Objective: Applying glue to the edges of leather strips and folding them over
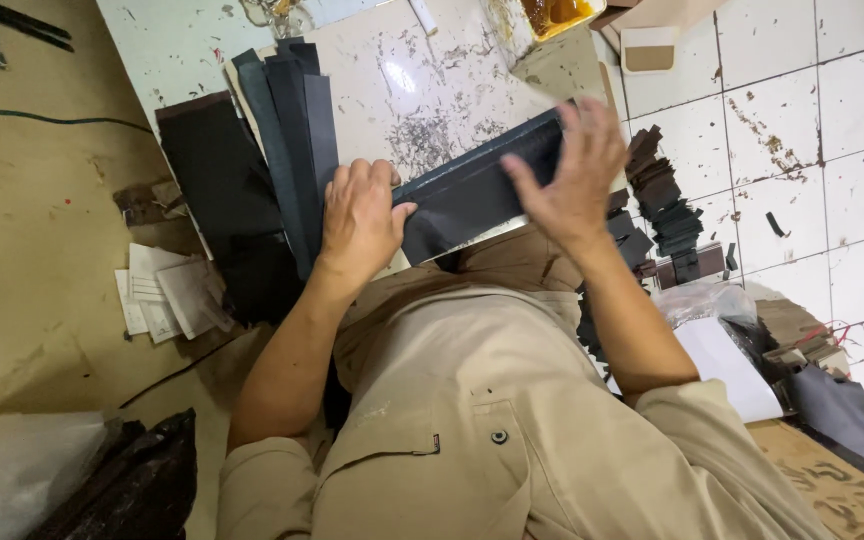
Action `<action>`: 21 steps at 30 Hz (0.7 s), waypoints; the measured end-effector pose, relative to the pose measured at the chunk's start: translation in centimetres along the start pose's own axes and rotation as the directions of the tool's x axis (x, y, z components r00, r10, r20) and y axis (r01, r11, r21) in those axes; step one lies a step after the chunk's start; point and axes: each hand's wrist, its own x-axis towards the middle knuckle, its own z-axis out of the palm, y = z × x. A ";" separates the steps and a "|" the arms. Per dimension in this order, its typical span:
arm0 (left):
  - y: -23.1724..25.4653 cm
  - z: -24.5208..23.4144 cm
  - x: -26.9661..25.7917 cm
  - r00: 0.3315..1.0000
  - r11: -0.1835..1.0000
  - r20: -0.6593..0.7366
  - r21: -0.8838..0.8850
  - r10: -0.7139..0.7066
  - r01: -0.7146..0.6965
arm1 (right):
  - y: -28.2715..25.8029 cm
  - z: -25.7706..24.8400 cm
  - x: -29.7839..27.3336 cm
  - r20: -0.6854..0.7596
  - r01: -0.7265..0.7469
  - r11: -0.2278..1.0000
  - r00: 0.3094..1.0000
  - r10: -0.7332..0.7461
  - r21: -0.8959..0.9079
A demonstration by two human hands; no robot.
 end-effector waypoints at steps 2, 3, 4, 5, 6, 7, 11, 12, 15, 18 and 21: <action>0.1 -0.1 0.1 1.000 1.000 0.008 -0.010 -0.005 0.005 | -1.8 -0.2 0.0 -0.005 0.032 0.999 0.999 -0.033 -0.034; 0.1 -0.2 0.1 1.000 1.000 0.014 -0.020 -0.012 0.012 | -2.8 -0.2 0.0 -0.009 0.068 0.995 0.998 -0.068 -0.067; 0.0 0.0 0.0 1.000 1.000 0.013 -0.019 -0.014 0.014 | -2.6 -0.3 0.3 -0.008 0.069 0.996 0.998 -0.070 -0.065; -0.1 0.1 -0.1 1.000 1.000 0.003 -0.012 -0.014 0.014 | -2.3 -0.4 0.7 0.038 0.002 0.999 0.999 0.000 -0.039; -0.1 0.2 -0.2 1.000 1.000 -0.007 -0.006 -0.014 0.014 | -2.1 -0.6 1.1 0.086 -0.066 0.998 0.994 0.067 -0.016; -0.2 0.2 -0.3 1.000 1.000 -0.009 -0.007 -0.016 0.016 | -1.5 -1.0 1.2 0.087 -0.063 0.998 0.994 0.065 -0.017; 0.1 -0.2 -0.6 0.999 0.999 -0.034 -0.031 0.019 -0.020 | 1.4 -2.1 1.4 0.047 -0.157 0.987 0.986 0.158 -0.037; 0.3 -0.4 -0.7 0.997 0.998 -0.059 -0.049 0.043 -0.045 | 2.2 -2.2 1.4 0.010 -0.147 0.989 0.989 0.148 -0.011; 2.3 -3.7 -1.8 0.979 0.943 -0.156 -0.283 0.134 -0.175 | 4.0 -2.4 0.9 -0.164 0.106 0.988 0.983 -0.087 0.113; 4.9 -10.4 -4.2 0.885 0.873 -0.399 -0.311 0.239 -0.376 | 1.2 -5.0 0.8 -0.226 0.187 0.961 0.964 -0.140 0.203; 5.5 -15.8 -5.3 0.830 0.816 -0.516 -0.375 0.211 -0.441 | -0.1 -4.9 2.4 -0.289 0.341 0.865 0.926 -0.242 0.369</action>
